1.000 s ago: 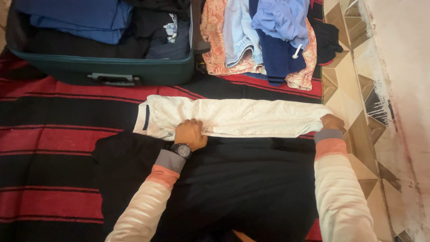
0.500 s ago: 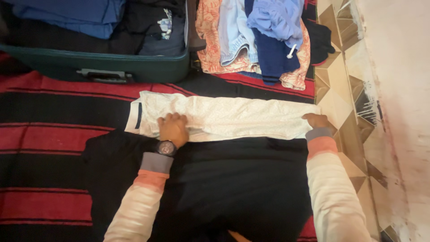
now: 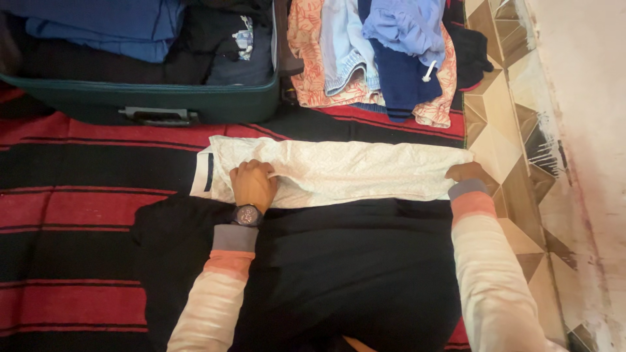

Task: The person folds several clothing items, including a light-blue shirt and a patterned white top, and packs them into a green suitcase located on a rug.

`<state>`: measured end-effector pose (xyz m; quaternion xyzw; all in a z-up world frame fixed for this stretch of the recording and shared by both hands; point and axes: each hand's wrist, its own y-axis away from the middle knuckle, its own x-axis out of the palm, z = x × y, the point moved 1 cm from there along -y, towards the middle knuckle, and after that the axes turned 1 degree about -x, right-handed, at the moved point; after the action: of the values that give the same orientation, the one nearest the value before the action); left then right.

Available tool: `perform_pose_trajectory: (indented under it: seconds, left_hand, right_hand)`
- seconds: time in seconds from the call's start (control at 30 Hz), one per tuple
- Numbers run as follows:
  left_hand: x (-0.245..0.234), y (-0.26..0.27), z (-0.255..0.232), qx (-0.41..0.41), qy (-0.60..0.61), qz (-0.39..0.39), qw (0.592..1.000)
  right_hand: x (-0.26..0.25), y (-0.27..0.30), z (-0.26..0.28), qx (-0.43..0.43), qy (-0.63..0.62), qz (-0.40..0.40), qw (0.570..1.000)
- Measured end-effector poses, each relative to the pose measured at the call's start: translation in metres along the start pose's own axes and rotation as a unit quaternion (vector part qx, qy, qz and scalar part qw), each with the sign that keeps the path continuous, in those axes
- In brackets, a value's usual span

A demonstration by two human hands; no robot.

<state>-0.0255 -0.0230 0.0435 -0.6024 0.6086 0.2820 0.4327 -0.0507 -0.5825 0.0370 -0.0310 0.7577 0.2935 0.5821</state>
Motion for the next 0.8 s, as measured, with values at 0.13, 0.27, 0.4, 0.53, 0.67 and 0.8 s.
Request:
perform_pose_trajectory:
  seconds: [0.13, 0.27, 0.4, 0.53, 0.67, 0.8]
  left_hand:
    - [-0.013, 0.001, -0.008, 0.030, 0.028, -0.107, 0.993]
    - [-0.026, -0.002, -0.022, -0.002, -0.024, -0.163, 0.986]
    - [-0.026, -0.007, -0.020, -0.022, -0.016, -0.183, 0.983]
    - [-0.021, -0.007, -0.014, -0.114, 0.060, -0.116, 0.985]
    - [-0.010, -0.029, -0.011, -0.192, 0.223, -0.074, 0.953]
    - [0.014, -0.074, -0.011, -0.292, 0.564, -0.040, 0.772]
  right_hand:
    - [0.009, -0.010, -0.001, 0.017, -0.132, -0.067, 0.989]
    - [-0.005, 0.002, 0.002, 0.009, -0.220, -0.183, 0.958]
    - [-0.036, 0.023, 0.017, -0.039, -0.326, -0.188, 0.926]
    - [-0.034, 0.009, 0.024, -0.130, -0.625, -0.208, 0.741]
    - [-0.018, -0.042, 0.008, -0.122, -0.745, -0.157, 0.636]
    - [-0.007, -0.065, -0.003, -0.074, -0.832, -0.102, 0.540]
